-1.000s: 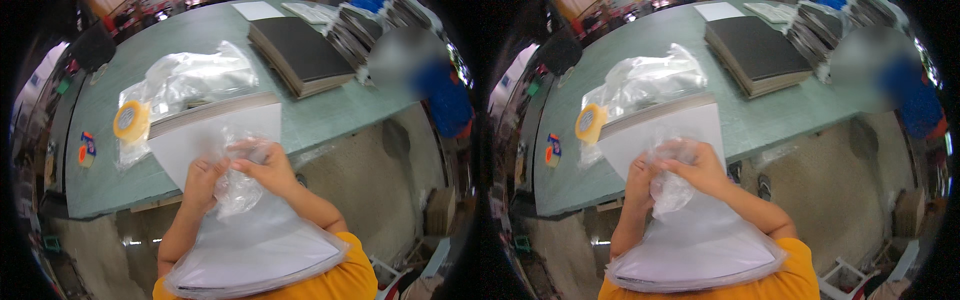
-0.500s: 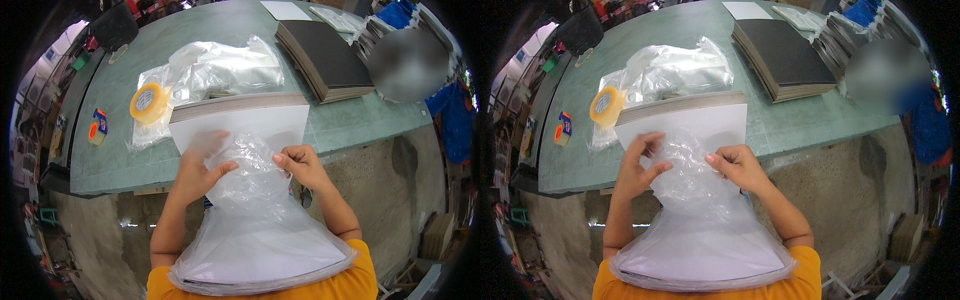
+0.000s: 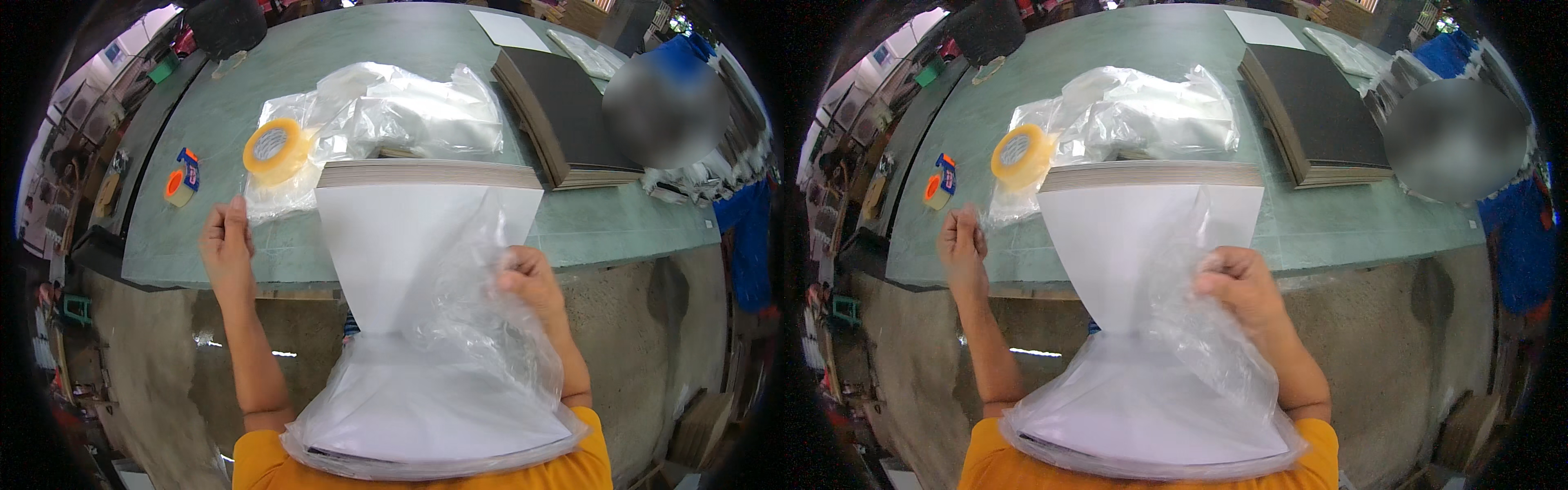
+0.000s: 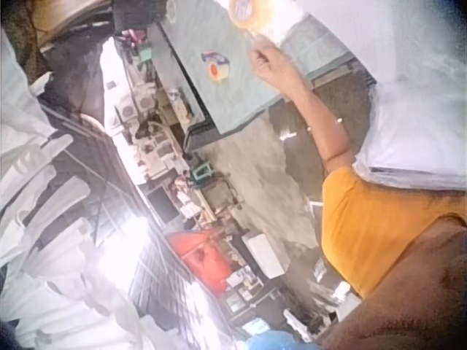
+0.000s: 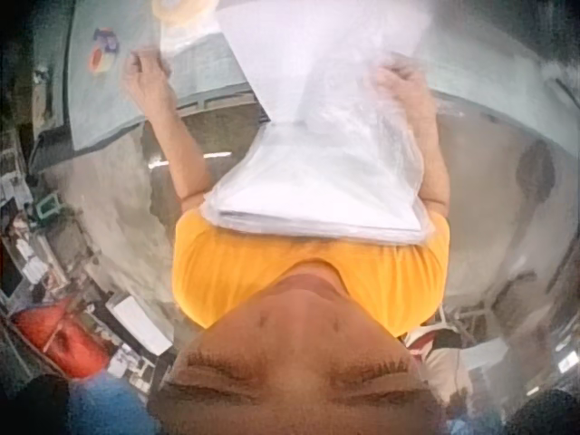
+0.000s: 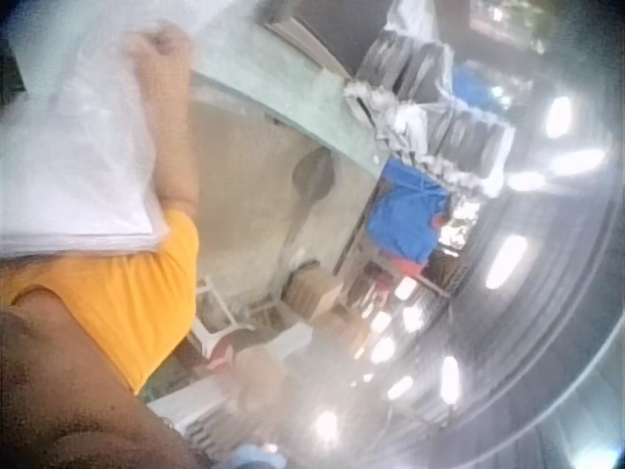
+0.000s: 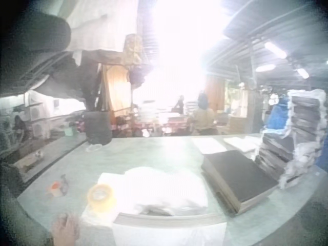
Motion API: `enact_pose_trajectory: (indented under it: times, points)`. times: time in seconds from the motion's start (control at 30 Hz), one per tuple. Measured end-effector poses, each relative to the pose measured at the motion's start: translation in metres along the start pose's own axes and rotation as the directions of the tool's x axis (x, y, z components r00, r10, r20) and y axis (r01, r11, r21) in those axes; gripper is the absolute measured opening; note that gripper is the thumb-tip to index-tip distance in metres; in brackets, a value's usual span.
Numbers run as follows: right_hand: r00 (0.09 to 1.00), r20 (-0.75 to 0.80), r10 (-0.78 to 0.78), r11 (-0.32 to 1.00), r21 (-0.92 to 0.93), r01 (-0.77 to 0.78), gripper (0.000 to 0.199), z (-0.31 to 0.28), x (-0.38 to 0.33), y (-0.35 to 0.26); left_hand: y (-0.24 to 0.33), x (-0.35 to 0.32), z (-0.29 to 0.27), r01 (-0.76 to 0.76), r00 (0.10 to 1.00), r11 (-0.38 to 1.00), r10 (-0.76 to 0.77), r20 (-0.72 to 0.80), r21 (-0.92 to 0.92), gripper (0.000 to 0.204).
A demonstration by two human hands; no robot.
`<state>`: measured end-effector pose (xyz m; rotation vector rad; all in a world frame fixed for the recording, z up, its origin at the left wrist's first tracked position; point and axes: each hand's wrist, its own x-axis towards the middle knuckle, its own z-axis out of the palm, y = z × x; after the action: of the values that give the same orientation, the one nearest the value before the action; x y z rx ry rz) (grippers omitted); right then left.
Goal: The person wraps individual black books in clear plastic film by pulling the film over each book, smoothing it down, and then places the wrapped books into a larger plastic sleeve.
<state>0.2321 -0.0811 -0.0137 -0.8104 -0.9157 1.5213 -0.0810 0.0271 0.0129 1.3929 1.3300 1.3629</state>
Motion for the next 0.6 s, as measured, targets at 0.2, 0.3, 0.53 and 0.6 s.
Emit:
enact_pose_trajectory:
  times: [0.2,0.3,0.53,0.6]
  points:
    - [0.999,-0.043,0.024,0.987,0.161,-0.017,0.016,0.043,0.023,0.023,0.035,-0.067,0.087,0.133,0.709,0.980,0.010,0.705,-0.148,0.017]
    - [0.993,0.019,-0.118,0.885,0.455,0.096,0.017,0.025,0.014,0.006,-0.004,-0.038,0.048,0.038,0.792,0.995,-0.089,0.603,0.098,0.016]
    - [0.985,0.066,-0.158,0.966,-0.195,0.168,0.013,0.036,0.011,0.009,0.047,-0.035,0.047,-0.545,0.837,0.831,0.547,0.010,0.110,0.028]
    - [0.911,0.253,-0.325,0.871,-0.295,0.393,0.013,0.047,0.015,-0.010,0.058,-0.076,0.080,-0.430,0.692,0.902,0.356,0.628,-0.036,0.024]
